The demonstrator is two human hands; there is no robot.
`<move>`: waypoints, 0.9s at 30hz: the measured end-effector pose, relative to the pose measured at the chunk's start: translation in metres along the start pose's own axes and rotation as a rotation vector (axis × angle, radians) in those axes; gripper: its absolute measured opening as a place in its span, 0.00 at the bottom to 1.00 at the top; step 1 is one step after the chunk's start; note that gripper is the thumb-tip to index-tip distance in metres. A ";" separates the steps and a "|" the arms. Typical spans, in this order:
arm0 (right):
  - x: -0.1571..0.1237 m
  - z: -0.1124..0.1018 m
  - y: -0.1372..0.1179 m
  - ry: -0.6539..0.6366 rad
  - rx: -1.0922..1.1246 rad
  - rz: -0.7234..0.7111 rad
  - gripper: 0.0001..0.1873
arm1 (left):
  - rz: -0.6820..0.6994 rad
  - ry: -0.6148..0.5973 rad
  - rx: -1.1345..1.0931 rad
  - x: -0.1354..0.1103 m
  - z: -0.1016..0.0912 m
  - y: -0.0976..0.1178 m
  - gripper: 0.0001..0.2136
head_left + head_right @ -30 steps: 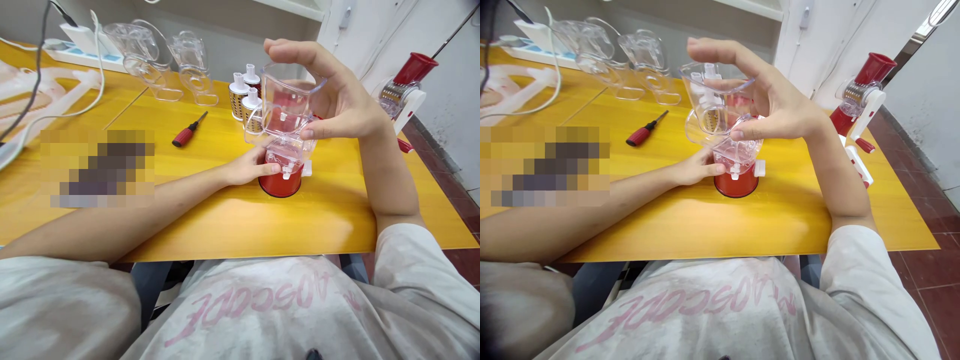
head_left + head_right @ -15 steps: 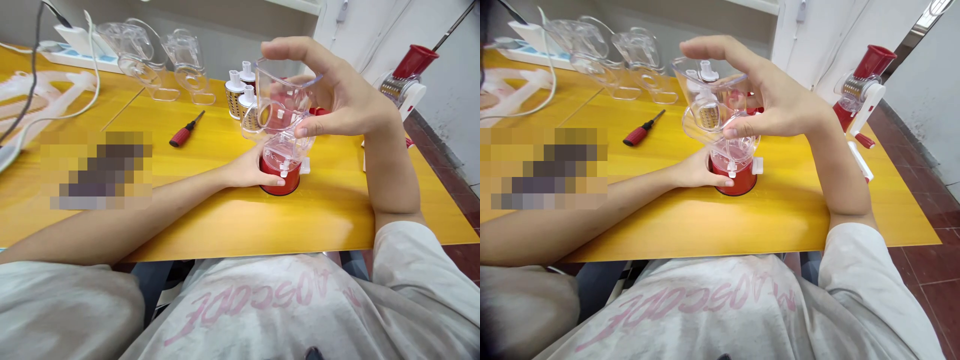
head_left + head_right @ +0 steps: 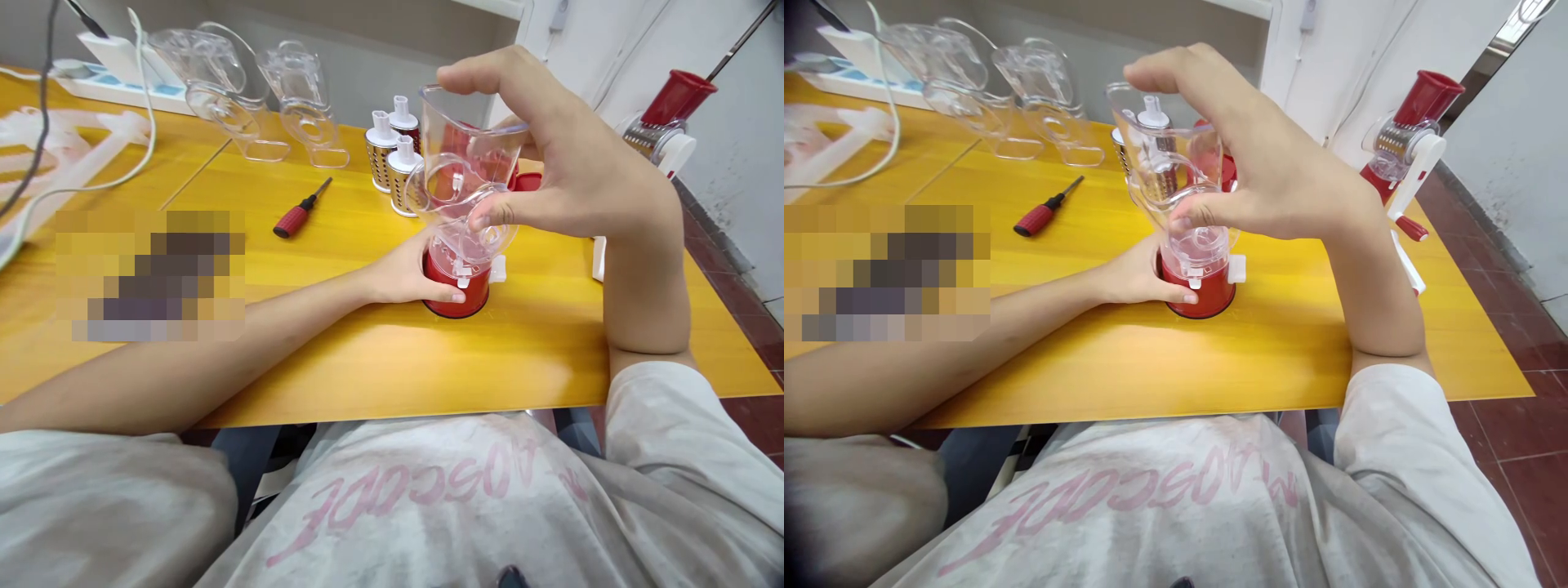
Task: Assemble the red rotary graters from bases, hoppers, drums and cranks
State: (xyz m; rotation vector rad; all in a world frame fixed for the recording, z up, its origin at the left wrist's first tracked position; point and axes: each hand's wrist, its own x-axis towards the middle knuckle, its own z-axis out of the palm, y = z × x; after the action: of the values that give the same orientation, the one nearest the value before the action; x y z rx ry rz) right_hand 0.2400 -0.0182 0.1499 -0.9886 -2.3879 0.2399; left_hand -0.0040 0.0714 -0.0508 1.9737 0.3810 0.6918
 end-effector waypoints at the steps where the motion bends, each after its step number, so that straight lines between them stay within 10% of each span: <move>1: 0.000 0.001 -0.001 0.016 -0.010 -0.001 0.58 | 0.005 -0.001 0.007 0.000 0.000 0.000 0.59; 27: -0.011 0.017 -0.026 0.186 -0.250 0.169 0.44 | -0.026 0.035 0.004 -0.005 0.006 0.015 0.53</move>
State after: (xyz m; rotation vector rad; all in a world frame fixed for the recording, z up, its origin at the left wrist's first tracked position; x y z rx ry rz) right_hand 0.2215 -0.0433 0.1406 -1.2703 -2.2020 -0.0903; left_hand -0.0042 0.0575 -0.0415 1.9589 0.4286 0.7096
